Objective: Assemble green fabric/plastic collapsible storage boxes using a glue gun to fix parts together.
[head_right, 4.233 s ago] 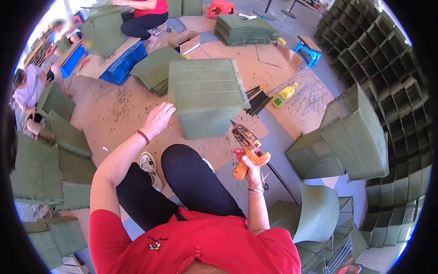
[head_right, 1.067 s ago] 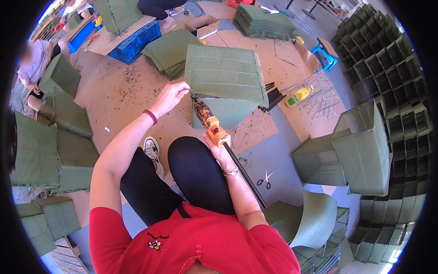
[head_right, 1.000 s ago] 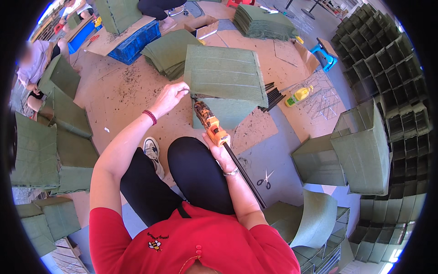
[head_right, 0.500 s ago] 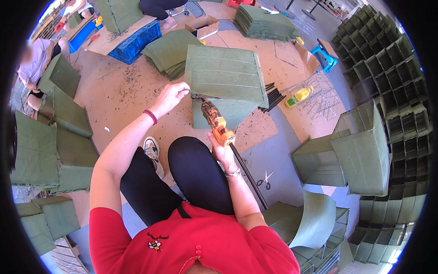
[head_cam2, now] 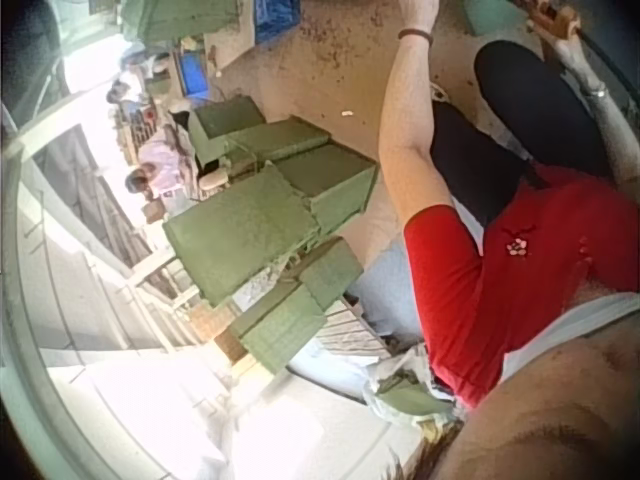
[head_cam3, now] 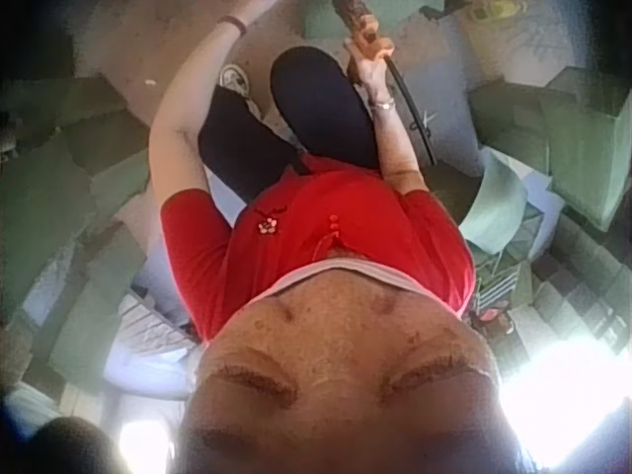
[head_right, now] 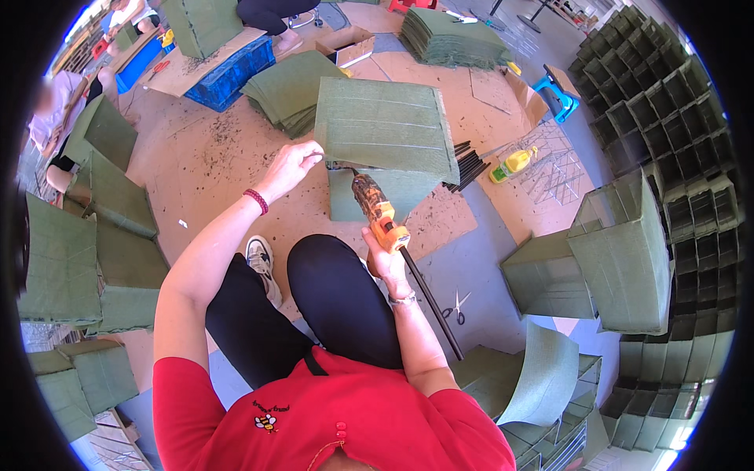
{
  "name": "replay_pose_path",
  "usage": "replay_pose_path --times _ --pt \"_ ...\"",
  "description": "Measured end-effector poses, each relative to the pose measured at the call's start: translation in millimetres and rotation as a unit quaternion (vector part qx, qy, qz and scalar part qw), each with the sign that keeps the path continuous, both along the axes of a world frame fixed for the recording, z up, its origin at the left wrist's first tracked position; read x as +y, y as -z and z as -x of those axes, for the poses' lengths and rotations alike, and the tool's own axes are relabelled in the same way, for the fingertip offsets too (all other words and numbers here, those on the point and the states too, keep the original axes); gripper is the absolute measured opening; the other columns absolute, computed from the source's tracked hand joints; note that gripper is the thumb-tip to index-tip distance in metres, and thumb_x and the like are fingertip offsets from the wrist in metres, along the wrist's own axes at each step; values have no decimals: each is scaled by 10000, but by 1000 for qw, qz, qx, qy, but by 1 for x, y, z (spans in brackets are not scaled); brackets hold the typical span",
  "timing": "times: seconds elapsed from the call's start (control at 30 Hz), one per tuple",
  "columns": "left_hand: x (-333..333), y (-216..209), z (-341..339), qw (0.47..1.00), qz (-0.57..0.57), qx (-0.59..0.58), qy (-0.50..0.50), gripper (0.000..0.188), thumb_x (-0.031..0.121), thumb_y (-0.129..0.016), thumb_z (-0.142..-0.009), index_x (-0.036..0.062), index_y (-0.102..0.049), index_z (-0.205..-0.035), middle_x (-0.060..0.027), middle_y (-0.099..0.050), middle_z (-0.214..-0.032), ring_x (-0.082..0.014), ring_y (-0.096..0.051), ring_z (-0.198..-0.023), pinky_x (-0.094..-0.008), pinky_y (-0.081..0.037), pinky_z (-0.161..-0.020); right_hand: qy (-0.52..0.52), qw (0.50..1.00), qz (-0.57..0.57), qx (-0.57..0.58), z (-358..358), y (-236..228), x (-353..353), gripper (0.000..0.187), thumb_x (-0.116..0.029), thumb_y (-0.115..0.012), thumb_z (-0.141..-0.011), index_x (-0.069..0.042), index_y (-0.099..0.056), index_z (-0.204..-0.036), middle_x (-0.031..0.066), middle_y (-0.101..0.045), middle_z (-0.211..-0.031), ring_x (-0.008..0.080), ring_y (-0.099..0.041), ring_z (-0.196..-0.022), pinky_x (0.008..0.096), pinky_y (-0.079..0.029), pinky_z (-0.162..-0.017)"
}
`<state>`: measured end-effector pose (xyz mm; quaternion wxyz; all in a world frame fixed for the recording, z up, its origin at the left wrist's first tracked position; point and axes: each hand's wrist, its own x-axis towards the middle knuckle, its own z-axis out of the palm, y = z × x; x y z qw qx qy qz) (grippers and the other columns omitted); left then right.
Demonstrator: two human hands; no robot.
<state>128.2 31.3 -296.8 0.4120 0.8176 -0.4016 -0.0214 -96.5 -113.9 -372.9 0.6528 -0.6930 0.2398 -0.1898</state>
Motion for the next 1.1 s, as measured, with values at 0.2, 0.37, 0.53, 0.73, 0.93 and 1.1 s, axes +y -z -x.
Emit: replay_pose_path --times 0.2,0.37,0.53,0.73,0.93,1.1 --pt "1 -2 0 1000 -21 5 -3 92 127 -554 -873 55 -572 -926 -146 -560 -686 -242 -505 -580 -370 -408 -573 16 1000 -12 -3 2 -8 1 106 -102 -630 -844 -33 -599 -918 0 -612 -826 95 -559 -805 253 -435 -746" --pt "0 1 -2 1000 -24 16 -6 99 170 -552 -877 96 -591 -931 -137 -571 -654 -281 -559 -618 -403 -438 -619 24 999 -21 -7 4 -8 0 116 -90 -631 -842 -29 -591 -933 4 -609 -824 98 -562 -805 252 -436 -746" --pt "-2 5 -4 1000 -10 15 -3 100 169 -555 -876 91 -590 -928 -136 -574 -655 -280 -559 -614 -401 -436 -612 30 999 -40 -17 3 -7 -1 135 -82 -623 -844 -25 -574 -956 6 -604 -816 97 -560 -801 248 -437 -746" --pt "-1 5 -4 1000 -4 13 -4 99 168 -554 -876 94 -590 -932 -134 -586 -670 -281 -566 -624 -399 -439 -611 38 998 -39 7 6 -14 -3 128 -87 -620 -843 -26 -574 -947 8 -606 -815 100 -562 -801 255 -437 -753" --pt "-1 4 -2 1000 4 11 -3 106 171 -554 -877 88 -589 -932 -135 -594 -692 -278 -567 -634 -395 -437 -610 36 998 -44 -4 7 -18 -4 133 -99 -625 -840 -32 -571 -941 8 -604 -812 102 -559 -798 255 -435 -749" --pt "0 3 -3 1000 -10 17 -7 103 173 -557 -874 90 -587 -928 -129 -585 -686 -261 -551 -617 -389 -433 -607 35 998 -46 -10 8 -23 -2 121 -97 -623 -839 -37 -572 -932 5 -603 -810 100 -559 -793 255 -435 -739"
